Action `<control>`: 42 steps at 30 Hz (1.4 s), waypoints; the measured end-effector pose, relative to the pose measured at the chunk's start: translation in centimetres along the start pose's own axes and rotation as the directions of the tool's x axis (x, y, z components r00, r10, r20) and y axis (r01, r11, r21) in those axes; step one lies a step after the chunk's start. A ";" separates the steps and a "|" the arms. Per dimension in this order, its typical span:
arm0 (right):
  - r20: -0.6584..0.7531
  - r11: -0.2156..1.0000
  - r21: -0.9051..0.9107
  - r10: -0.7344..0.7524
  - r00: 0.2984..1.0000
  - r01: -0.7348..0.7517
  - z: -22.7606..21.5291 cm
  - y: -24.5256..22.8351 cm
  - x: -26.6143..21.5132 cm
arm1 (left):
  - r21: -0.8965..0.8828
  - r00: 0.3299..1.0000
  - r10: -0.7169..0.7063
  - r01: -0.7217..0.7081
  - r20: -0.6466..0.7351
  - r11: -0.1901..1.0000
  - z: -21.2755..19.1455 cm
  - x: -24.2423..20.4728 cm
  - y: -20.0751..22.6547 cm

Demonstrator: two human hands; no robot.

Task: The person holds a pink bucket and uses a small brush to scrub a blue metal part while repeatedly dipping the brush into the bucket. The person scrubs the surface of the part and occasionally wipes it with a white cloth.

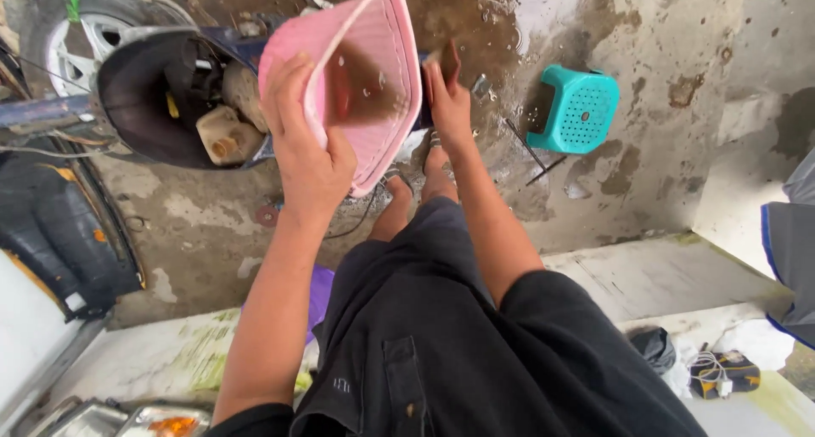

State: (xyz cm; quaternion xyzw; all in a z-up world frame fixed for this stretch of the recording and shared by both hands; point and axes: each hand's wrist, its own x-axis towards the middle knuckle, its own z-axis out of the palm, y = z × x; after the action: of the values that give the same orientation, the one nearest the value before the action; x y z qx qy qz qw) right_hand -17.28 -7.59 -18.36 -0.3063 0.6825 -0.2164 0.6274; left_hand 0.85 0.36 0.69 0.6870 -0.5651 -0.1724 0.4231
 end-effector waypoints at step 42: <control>-0.061 0.971 -0.217 0.088 0.994 -0.099 -2.7 -11.6 -9.5 | 0.140 0.992 -0.003 0.021 -0.125 0.990 1.2 0.4 0.4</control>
State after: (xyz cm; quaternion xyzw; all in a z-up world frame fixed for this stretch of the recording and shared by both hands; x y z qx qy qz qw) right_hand -18.03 -9.60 -3.30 -0.3356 0.7318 -0.1174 0.5815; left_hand -0.11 -0.44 0.42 0.7280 -0.5441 -0.0915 0.4069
